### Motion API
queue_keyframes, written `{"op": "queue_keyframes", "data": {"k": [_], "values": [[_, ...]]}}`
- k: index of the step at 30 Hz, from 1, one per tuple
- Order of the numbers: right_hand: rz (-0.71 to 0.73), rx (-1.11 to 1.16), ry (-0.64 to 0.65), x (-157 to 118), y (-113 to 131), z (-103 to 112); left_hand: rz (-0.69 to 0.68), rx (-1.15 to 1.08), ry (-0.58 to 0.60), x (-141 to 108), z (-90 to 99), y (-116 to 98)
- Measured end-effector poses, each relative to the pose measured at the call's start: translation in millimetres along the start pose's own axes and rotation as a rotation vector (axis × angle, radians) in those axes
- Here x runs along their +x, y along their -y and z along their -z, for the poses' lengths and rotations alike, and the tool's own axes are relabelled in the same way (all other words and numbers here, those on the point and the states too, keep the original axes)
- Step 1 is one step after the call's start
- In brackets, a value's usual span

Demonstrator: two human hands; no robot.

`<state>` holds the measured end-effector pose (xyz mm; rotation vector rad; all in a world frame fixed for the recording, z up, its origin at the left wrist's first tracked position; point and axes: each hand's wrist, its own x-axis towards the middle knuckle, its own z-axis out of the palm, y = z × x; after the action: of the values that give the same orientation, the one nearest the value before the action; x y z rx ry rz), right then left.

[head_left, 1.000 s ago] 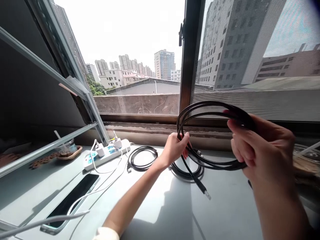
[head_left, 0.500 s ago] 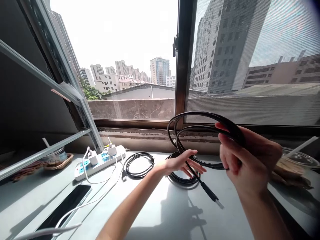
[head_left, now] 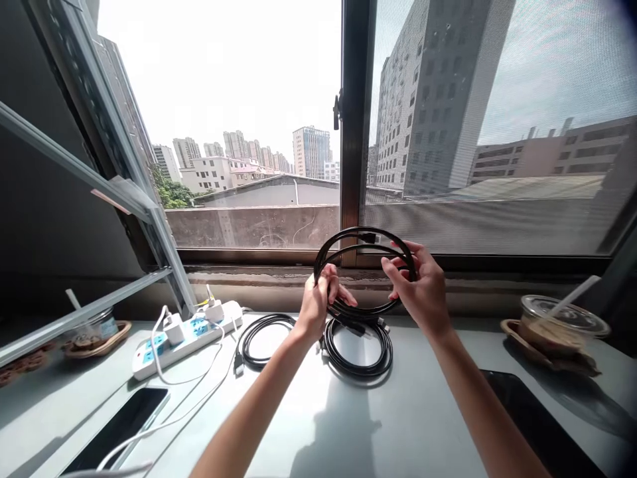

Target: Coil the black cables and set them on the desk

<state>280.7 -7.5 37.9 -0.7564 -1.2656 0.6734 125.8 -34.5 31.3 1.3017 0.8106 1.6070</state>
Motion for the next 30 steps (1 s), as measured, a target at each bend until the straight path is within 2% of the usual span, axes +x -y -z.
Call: {"op": "queue_keyframes", "data": {"k": [3,8,13,21,24,30], "values": [[0.074,-0.009,0.072,-6,5,-1,-0.002,0.001,-0.038,-2,3.2,-8],[0.129,-0.003,0.157,-11,11,-1,0.012,0.040,0.008,-2,8.8,-14],[0.246,-0.160,0.080,-10,14,2,0.022,0.066,0.076,-4,3.8,-17],[0.474,-0.391,-0.069,-3,6,7,-0.076,0.226,0.039,-11,-3.1,-16],[0.505,-0.444,-0.072,0,1,7,-0.086,0.272,0.059,-13,-3.7,-17],[0.533,-0.458,-0.032,-2,4,5,0.041,0.024,0.079,-12,-4.7,-22]]}}
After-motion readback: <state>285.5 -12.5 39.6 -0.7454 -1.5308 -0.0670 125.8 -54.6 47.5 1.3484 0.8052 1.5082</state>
